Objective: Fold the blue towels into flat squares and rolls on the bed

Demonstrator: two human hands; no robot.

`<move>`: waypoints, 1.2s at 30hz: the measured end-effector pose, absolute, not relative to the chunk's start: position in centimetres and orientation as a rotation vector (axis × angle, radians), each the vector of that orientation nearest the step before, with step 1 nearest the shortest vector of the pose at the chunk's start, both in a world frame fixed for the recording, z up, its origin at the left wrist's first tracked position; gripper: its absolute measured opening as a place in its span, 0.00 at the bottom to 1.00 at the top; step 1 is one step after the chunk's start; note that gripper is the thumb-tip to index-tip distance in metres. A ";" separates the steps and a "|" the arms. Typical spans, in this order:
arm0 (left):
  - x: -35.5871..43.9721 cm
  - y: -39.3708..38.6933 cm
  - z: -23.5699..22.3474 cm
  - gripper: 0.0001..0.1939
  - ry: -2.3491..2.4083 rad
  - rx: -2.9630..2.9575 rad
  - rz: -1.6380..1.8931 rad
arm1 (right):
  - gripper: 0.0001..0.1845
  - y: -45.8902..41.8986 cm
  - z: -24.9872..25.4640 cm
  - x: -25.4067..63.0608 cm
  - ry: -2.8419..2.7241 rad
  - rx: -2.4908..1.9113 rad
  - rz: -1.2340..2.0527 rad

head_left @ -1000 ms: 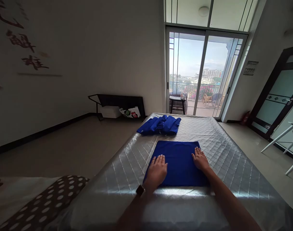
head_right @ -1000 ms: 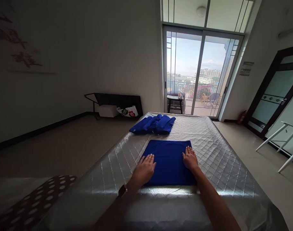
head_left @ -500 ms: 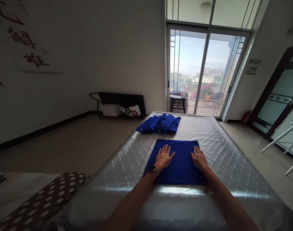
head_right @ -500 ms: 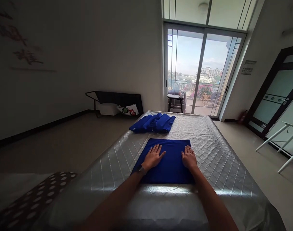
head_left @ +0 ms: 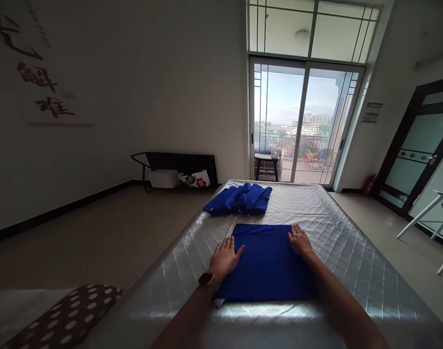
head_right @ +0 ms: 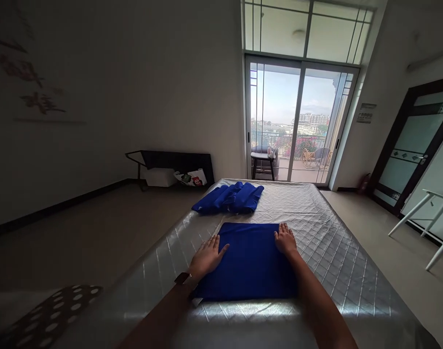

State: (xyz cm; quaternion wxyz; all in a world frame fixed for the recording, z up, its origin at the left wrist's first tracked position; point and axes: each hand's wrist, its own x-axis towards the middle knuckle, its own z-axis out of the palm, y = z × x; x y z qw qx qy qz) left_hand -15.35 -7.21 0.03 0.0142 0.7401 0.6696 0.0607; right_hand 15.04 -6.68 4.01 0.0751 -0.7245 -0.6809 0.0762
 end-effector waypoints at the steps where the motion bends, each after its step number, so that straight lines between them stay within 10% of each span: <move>1: -14.8 -6.8 0.4 0.40 2.104 2.308 0.189 | 0.33 -6.6 3.7 15.0 -2.032 -2.167 0.224; 13: 4.0 -4.1 1.2 0.32 1.592 2.563 0.414 | 0.33 -6.3 2.0 15.6 -2.093 -2.160 0.176; 25: -12.5 -0.8 0.1 0.44 2.097 2.233 0.245 | 0.34 -6.5 2.9 15.1 -2.007 -2.199 0.249; 36: -12.4 -0.5 -0.2 0.45 2.082 2.220 0.251 | 0.34 -6.7 3.5 14.9 -1.987 -2.244 0.259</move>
